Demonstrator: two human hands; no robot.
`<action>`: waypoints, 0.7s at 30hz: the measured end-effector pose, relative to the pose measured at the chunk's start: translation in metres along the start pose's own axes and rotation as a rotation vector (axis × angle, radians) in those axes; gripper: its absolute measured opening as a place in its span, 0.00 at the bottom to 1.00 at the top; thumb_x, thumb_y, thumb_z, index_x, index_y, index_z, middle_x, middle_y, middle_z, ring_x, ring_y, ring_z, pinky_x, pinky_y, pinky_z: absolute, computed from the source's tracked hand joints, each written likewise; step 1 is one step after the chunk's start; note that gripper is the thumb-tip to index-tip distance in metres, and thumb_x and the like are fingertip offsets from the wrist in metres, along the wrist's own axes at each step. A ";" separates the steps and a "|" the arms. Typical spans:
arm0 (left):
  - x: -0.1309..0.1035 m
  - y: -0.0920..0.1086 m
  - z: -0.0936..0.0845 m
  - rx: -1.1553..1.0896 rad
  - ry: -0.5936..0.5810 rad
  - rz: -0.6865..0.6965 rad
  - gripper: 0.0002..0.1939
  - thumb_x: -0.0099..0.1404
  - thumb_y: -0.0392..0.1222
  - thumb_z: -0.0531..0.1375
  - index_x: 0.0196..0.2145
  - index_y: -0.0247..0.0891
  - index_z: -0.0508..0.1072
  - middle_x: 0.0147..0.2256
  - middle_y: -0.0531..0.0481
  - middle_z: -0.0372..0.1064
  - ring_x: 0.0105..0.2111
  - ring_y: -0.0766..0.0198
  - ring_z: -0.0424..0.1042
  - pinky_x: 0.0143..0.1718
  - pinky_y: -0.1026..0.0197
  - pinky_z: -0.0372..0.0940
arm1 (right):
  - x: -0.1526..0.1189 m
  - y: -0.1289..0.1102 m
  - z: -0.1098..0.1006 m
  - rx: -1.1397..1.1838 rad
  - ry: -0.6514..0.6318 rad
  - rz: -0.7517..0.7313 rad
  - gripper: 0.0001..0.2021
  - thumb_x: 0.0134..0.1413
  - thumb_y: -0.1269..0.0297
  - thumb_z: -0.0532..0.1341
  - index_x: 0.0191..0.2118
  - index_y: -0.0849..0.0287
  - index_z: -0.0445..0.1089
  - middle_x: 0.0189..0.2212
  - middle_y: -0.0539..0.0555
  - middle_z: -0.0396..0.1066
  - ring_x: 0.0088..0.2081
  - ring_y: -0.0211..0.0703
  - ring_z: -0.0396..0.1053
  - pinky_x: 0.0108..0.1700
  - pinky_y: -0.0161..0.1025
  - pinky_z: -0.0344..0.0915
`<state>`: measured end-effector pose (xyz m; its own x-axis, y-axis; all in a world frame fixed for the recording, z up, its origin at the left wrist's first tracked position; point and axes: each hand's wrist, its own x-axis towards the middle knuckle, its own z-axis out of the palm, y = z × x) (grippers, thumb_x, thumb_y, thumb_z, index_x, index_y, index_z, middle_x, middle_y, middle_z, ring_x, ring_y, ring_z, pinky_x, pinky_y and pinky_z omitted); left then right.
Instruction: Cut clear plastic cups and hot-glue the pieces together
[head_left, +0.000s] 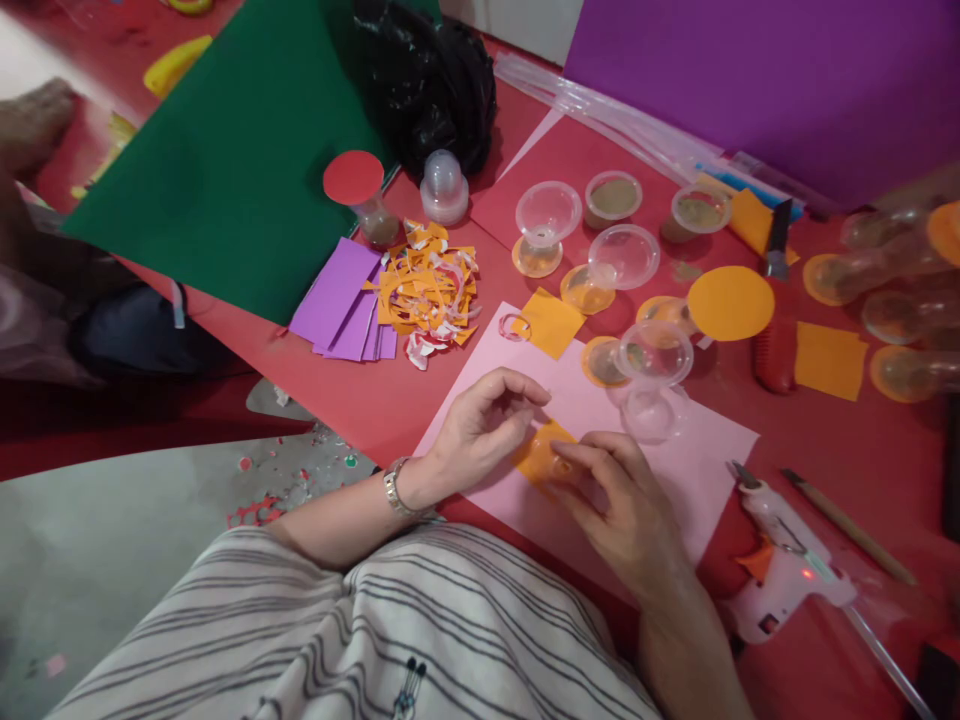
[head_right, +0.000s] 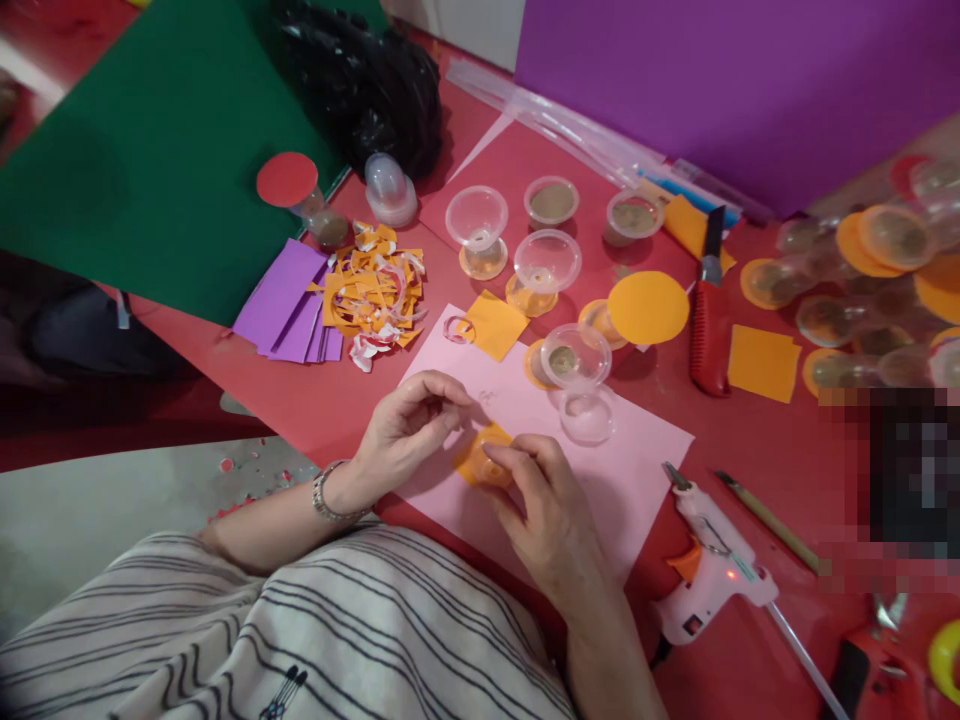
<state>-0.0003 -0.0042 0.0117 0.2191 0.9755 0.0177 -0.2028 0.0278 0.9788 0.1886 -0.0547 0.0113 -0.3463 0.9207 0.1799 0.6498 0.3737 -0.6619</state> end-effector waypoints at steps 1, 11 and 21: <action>0.000 0.000 0.000 0.013 0.007 0.003 0.06 0.64 0.30 0.57 0.38 0.36 0.70 0.34 0.51 0.69 0.31 0.71 0.71 0.35 0.67 0.68 | 0.000 0.000 -0.001 -0.010 0.008 -0.004 0.13 0.64 0.65 0.58 0.53 0.53 0.67 0.42 0.55 0.64 0.42 0.44 0.70 0.43 0.40 0.74; 0.001 -0.001 0.001 0.089 0.028 0.009 0.06 0.62 0.29 0.57 0.37 0.36 0.70 0.34 0.51 0.69 0.33 0.70 0.70 0.37 0.66 0.68 | 0.002 0.000 0.001 0.020 0.030 -0.034 0.17 0.67 0.63 0.55 0.59 0.51 0.63 0.46 0.58 0.69 0.48 0.48 0.71 0.47 0.46 0.73; 0.001 0.000 0.000 0.079 0.005 -0.015 0.04 0.64 0.32 0.57 0.37 0.36 0.70 0.34 0.50 0.69 0.32 0.69 0.70 0.36 0.66 0.68 | 0.002 0.000 0.011 0.000 0.118 0.022 0.14 0.66 0.60 0.57 0.55 0.53 0.66 0.45 0.58 0.71 0.46 0.48 0.72 0.45 0.44 0.73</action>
<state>0.0003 -0.0035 0.0114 0.2166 0.9763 0.0016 -0.1236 0.0257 0.9920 0.1802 -0.0542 0.0040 -0.2495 0.9357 0.2495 0.6563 0.3528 -0.6669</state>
